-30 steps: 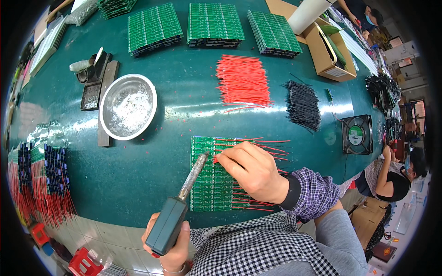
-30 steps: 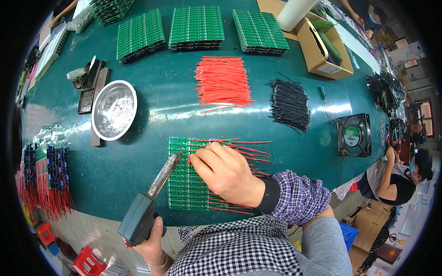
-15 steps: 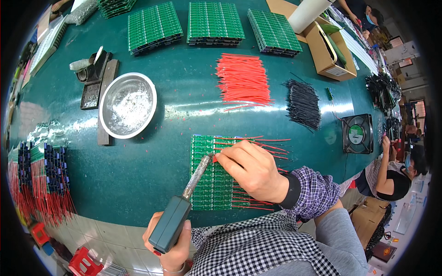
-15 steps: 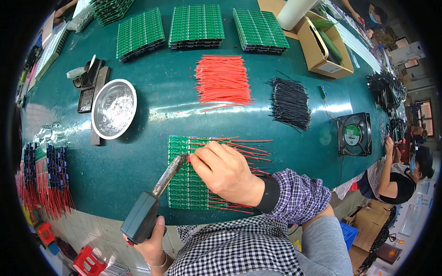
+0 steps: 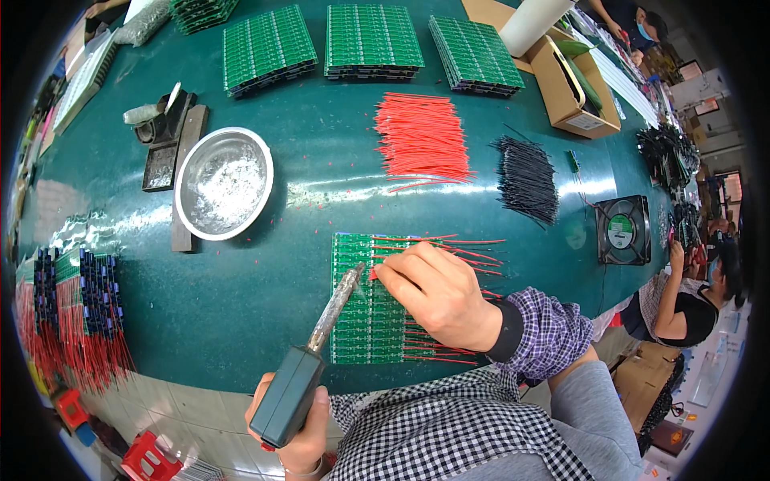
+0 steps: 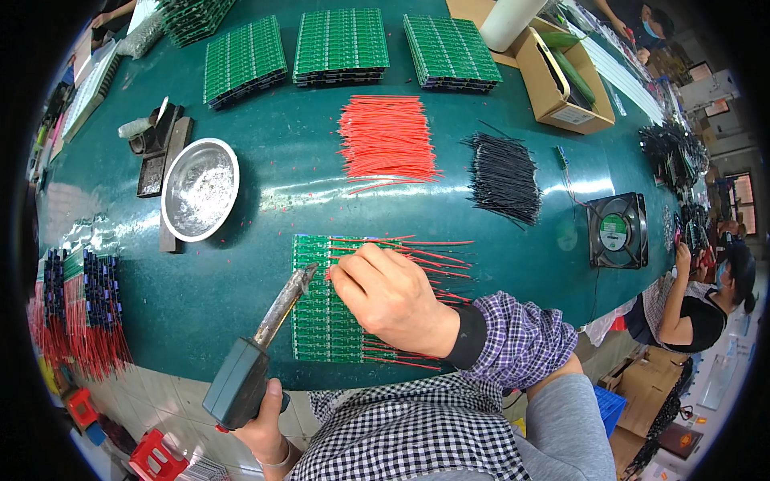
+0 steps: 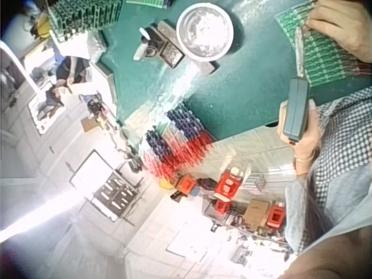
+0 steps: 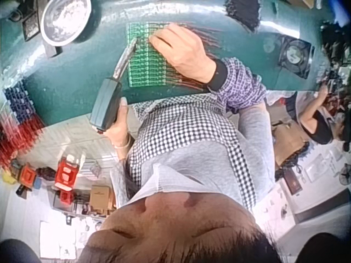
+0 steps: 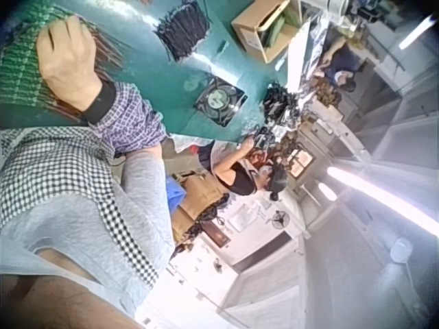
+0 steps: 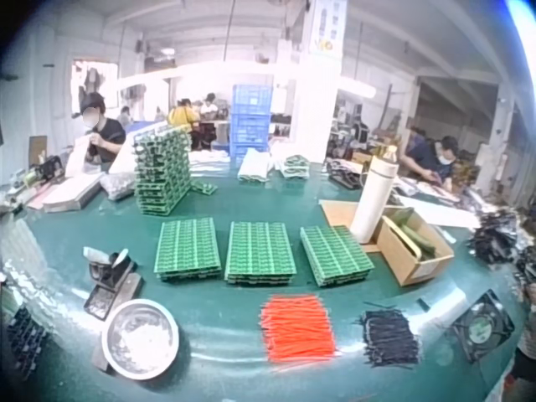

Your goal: The person solders wires onto circuit boards using a soldering iron.

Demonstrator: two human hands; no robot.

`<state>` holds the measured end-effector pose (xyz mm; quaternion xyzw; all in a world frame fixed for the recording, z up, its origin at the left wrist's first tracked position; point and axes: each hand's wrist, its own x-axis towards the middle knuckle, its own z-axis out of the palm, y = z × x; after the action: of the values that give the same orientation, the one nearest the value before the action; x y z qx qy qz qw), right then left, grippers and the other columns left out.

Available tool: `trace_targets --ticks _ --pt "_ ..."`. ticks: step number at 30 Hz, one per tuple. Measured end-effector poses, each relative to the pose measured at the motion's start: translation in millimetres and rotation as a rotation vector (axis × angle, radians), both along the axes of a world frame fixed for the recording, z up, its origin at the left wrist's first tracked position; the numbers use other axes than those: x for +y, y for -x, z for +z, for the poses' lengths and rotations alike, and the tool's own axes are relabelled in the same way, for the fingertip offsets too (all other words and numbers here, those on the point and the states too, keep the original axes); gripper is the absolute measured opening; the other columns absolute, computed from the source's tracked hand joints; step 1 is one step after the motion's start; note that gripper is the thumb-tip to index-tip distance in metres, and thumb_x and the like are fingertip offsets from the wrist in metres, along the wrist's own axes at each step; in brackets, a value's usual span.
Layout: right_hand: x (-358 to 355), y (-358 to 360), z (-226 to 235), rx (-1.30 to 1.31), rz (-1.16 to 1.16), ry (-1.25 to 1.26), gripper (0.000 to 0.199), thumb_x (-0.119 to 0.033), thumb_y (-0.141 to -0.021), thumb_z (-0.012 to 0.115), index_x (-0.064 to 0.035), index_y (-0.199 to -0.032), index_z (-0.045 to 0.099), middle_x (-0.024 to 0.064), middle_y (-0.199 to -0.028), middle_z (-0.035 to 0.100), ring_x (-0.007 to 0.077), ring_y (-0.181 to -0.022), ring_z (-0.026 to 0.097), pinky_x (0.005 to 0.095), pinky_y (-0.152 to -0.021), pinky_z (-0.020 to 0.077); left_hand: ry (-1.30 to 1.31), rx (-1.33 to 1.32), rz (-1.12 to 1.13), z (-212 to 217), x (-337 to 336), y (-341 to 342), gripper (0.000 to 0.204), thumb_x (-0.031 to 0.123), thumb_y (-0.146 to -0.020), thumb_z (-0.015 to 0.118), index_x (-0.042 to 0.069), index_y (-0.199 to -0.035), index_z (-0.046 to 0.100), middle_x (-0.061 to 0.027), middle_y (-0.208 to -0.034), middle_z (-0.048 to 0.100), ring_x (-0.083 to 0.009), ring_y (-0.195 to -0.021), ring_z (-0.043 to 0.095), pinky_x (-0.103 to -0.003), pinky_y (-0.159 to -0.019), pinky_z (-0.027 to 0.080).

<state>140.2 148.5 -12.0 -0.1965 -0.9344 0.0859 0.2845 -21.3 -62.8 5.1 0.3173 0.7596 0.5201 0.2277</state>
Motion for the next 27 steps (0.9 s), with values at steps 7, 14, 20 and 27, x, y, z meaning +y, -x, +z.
trace_targets --ticks 7,14,20,27 --pt "-2.9 -1.9 3.3 0.014 -0.004 0.029 0.028 -0.003 -0.073 0.073 0.0049 -0.1 0.071 0.0109 -0.094 0.067 0.0231 -0.08 0.065 0.0325 -0.067 0.0555 -0.018 -0.034 0.035 1.8 0.1 -4.3 0.025 0.0 -0.071 0.08 -0.004 -0.094 0.071 -0.0138 -0.088 0.068 -0.022 -0.072 0.064 -0.033 -0.063 0.049" --pt "-8.4 -5.8 0.7 0.039 0.01 0.053 0.029 -0.002 -0.072 0.073 0.0054 -0.1 0.071 0.0117 -0.094 0.068 0.0239 -0.079 0.066 0.0327 -0.064 0.0551 -0.021 0.015 0.018 5.6 2.3 -3.4 0.025 -0.001 -0.069 0.08 -0.006 -0.093 0.072 -0.0149 -0.087 0.07 -0.0227 -0.071 0.066 -0.033 -0.062 0.051" --pt "-9.3 -5.5 -0.2 0.024 0.008 0.049 0.03 -0.002 -0.072 0.073 0.0056 -0.1 0.071 0.012 -0.093 0.067 0.0243 -0.079 0.065 0.0328 -0.064 0.0552 0.01 0.025 -0.003 6.2 1.6 -3.6 0.025 -0.002 -0.069 0.08 -0.006 -0.092 0.072 -0.0159 -0.086 0.071 -0.0241 -0.071 0.068 -0.033 -0.062 0.053" --pt "-9.6 -5.3 0.3 0.023 0.01 0.051 0.03 -0.002 -0.071 0.073 0.0055 -0.1 0.071 0.0117 -0.093 0.068 0.0239 -0.078 0.065 0.0324 -0.063 0.055 0.027 0.06 -0.064 6.8 2.2 -1.8 0.024 -0.004 -0.068 0.079 -0.007 -0.09 0.071 -0.0154 -0.086 0.071 -0.0245 -0.071 0.068 -0.033 -0.062 0.053"
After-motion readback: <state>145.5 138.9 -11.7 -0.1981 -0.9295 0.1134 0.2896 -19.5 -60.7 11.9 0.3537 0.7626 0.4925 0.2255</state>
